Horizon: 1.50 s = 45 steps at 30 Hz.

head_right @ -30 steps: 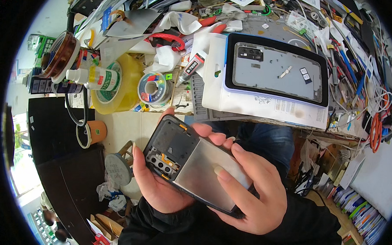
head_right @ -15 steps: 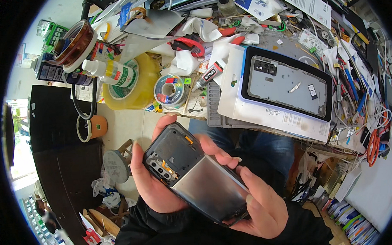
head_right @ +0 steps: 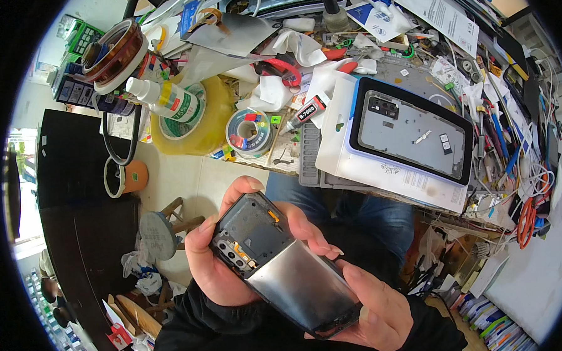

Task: The person reassembles a disassembled smartphone on a cluttered workbench. They use a screwdriver to fasten screws, align and press the back cover into place, and insert a SIM card into the tray. The phone remains open at the end of the clip.

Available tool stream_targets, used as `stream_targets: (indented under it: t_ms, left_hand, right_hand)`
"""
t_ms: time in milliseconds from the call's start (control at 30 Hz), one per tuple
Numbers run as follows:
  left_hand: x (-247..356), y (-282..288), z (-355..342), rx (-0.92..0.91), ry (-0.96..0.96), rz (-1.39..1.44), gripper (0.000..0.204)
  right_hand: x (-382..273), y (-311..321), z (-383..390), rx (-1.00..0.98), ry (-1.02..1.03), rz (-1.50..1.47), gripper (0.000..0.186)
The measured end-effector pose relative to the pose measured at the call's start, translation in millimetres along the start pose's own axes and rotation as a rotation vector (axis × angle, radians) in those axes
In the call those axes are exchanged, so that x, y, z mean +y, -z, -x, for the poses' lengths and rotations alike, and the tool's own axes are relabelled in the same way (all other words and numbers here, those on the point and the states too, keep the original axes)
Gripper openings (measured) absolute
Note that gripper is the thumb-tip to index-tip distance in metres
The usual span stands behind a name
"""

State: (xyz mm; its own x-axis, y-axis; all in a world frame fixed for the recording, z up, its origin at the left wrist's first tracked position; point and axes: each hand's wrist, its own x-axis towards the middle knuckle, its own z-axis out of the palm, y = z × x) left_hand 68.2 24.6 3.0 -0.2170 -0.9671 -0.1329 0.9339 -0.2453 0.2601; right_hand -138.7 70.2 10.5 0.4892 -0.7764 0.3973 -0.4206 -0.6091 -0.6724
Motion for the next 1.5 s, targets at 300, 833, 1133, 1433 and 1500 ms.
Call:
stream_targets:
  t_ms: [300, 833, 1133, 1433, 1500]
  left_hand:
    - [0.9, 4.8, -1.6, -0.114, -0.05, 0.024, 0.063]
    - [0.8, 10.8, -8.9, 0.018, -0.087, -0.08, 0.065]
    - [-2.4, 12.7, -13.8, -0.047, -0.072, -0.04, 0.079]
    - [-3.0, 16.4, 16.6, 0.086, 0.018, -0.681, 0.079]
    - [-2.5, 17.7, 24.4, -0.036, 0.004, -0.673, 0.06]
  right_hand:
    - [-3.5, 8.3, -9.4, -0.112, -0.101, -0.065, 0.117]
    - [-11.9, 14.6, -27.2, -0.028, -1.155, -1.252, 0.063]
    - [-12.2, 25.7, -28.0, -0.107, -1.082, -1.307, 0.051]
    - [-12.7, 20.7, -25.5, 0.053, -0.984, -1.234, 0.053]
    - [-12.0, 21.6, -25.0, 0.053, -0.961, -1.228, 0.05]
